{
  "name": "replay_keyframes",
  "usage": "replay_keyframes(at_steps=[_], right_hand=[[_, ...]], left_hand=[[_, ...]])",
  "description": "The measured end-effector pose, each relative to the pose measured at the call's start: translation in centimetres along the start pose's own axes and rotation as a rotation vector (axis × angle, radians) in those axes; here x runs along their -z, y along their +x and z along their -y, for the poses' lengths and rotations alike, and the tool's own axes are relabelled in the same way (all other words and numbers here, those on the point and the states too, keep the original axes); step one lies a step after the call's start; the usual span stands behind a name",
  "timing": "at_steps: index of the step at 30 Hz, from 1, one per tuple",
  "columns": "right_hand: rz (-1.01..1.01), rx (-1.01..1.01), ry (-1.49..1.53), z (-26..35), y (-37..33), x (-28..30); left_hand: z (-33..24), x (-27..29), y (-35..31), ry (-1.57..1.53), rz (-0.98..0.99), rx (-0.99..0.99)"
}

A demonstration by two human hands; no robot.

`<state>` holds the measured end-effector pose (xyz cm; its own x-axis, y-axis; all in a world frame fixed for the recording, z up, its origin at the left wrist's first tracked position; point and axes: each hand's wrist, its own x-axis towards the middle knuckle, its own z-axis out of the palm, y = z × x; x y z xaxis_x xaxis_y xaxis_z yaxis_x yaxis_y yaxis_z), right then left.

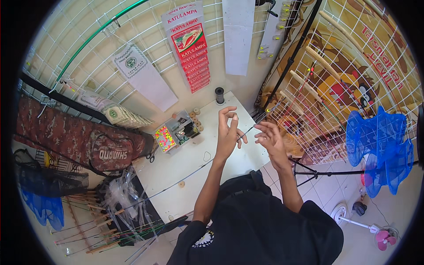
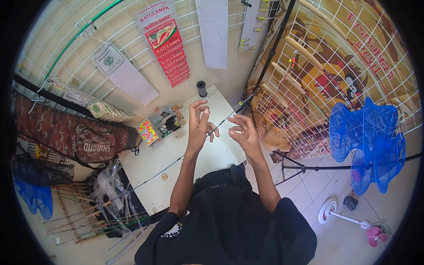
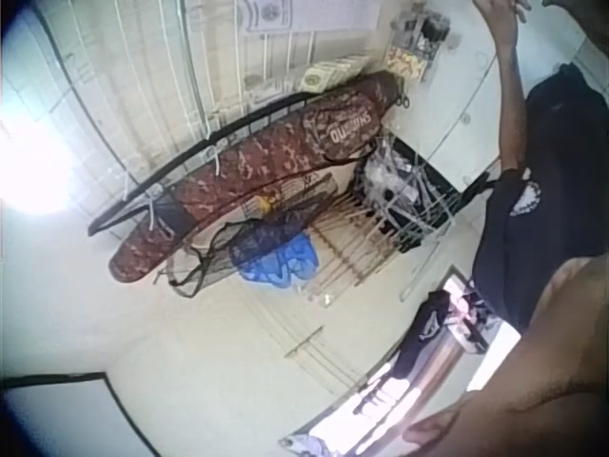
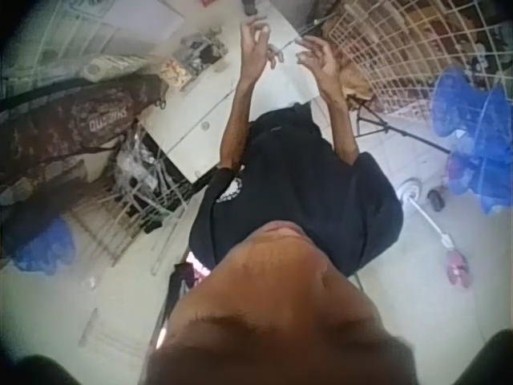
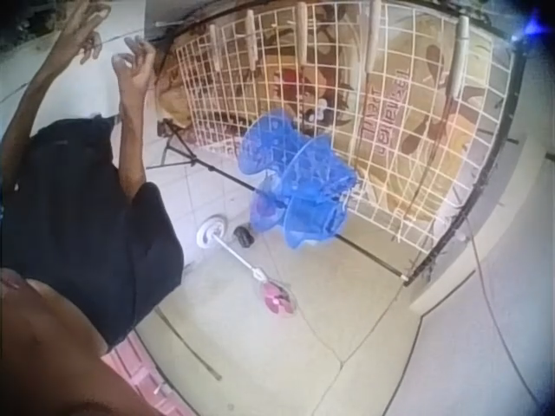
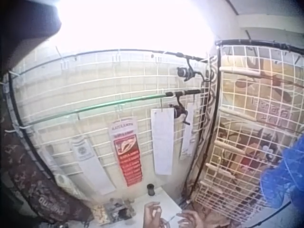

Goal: Manually attaching and securing components such as guides to a fishing rod blank using line.

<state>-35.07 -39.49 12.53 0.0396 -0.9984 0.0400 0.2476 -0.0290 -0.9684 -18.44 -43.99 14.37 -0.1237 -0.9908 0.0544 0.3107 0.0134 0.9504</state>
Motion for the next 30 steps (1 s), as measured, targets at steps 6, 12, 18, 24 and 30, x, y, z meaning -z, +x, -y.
replay_keyframes(at_steps=[6,12,18,24,30], right_hand=[[-0.029,-0.039,0.071,-0.9,1.5,-1.2],[-0.044,0.021,0.118,-1.3,2.0,-1.4],[-0.034,0.036,0.197,-0.5,2.3,-2.8],[-0.017,-0.048,0.271,-0.3,2.1,-4.5],[0.026,-0.087,0.352,-0.8,2.4,-6.2]], left_hand=[[-0.7,-0.1,-0.5,0.042,0.069,0.0],[-2.0,1.8,-1.7,0.251,0.148,0.027],[-1.2,4.4,-2.6,0.337,0.115,0.173],[-0.8,6.2,-3.3,0.313,0.011,0.102],[-0.6,8.1,-4.5,0.339,-0.151,0.048]])
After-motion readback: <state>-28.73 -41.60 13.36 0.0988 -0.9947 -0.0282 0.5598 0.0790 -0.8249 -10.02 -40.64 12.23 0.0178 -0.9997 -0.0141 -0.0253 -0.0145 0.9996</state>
